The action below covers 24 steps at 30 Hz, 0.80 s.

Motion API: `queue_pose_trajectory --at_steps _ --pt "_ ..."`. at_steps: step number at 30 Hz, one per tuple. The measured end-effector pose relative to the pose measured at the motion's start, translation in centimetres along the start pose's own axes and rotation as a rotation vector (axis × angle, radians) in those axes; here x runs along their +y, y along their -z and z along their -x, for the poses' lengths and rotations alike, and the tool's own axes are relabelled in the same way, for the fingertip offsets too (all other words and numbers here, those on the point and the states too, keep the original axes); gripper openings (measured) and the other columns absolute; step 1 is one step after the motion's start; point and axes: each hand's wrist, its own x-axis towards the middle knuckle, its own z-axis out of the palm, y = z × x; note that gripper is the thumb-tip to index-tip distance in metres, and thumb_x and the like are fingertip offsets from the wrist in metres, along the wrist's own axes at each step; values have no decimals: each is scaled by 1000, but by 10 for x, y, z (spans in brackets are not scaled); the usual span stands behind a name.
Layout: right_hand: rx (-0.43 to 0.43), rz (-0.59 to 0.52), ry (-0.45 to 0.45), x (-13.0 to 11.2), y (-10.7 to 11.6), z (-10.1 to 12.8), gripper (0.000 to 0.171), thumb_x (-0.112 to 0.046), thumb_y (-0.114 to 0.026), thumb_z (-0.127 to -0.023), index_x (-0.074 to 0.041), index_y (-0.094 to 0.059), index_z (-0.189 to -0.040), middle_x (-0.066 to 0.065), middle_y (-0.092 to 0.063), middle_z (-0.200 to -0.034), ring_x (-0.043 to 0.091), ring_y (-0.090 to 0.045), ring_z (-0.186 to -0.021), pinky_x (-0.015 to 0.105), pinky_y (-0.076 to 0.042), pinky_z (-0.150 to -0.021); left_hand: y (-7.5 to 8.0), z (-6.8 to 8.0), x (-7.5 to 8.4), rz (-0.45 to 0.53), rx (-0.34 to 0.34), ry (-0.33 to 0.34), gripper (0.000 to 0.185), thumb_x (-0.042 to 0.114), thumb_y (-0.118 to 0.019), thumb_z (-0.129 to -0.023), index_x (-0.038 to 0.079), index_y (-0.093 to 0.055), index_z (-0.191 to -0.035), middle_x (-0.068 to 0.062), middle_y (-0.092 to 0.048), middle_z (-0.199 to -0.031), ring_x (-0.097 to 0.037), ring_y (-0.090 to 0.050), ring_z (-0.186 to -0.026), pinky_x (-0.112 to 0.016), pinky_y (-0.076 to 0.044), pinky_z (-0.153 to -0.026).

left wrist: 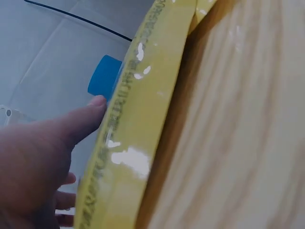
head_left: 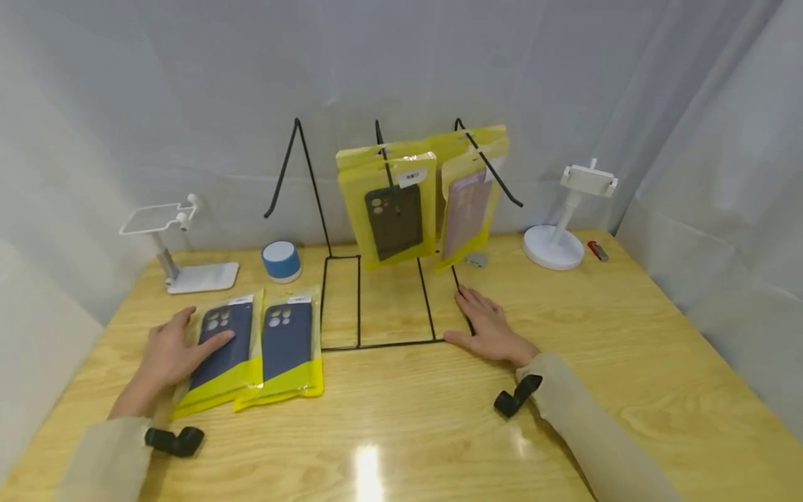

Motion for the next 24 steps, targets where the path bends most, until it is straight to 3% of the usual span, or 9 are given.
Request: queue_pose_trajectory --at_steps 3,9,14,19,24 --pt "5 -21 -2 -2 1 -1 85 -46 -58 -93 3 -21 -151 20 -12 -160 38 -10 -148 62 -11 -111 0 1 3 35 10 25 102 56 -61 -87 -16 -18 -145 -42 -30 -139 -59 -25 -122 -68 -28 -97" --pt "-6 -20 -13 -2 0 -1 86 -50 -56 -93 1 -20 -152 19 -10 -161 36 -9 -148 61 -12 -111 7 3 19 61 18 242 106 44 -71 -83 -16 -11 -146 -46 -28 -136 -58 -30 -121 -65 -30 -101" --pt "-5 -13 -14 1 -2 -1 86 -50 -56 -93 1 -20 -152 19 -10 -161 37 -9 -148 62 -13 -110 14 7 21 127 -11 354 112 41 -76 -79 -19 -6 -143 -48 -29 -132 -56 -35 -116 -62 -35 -101" --pt "-9 -21 4 1 -3 -3 87 -51 -55 -93 2 -19 -152 19 -10 -161 37 -9 -148 62 -12 -111 18 7 13 256 -17 426 117 40 -78 -77 -17 -2 -145 -45 -25 -138 -52 -36 -121 -59 -34 -105" --pt "-3 -19 -2 0 -2 -3 87 -52 -55 -93 2 -19 -152 19 -10 -161 37 -8 -148 62 -11 -111 18 4 10 355 -3 416 119 39 -79 -77 -7 4 -150 -43 -21 -144 -50 -34 -126 -57 -35 -105"
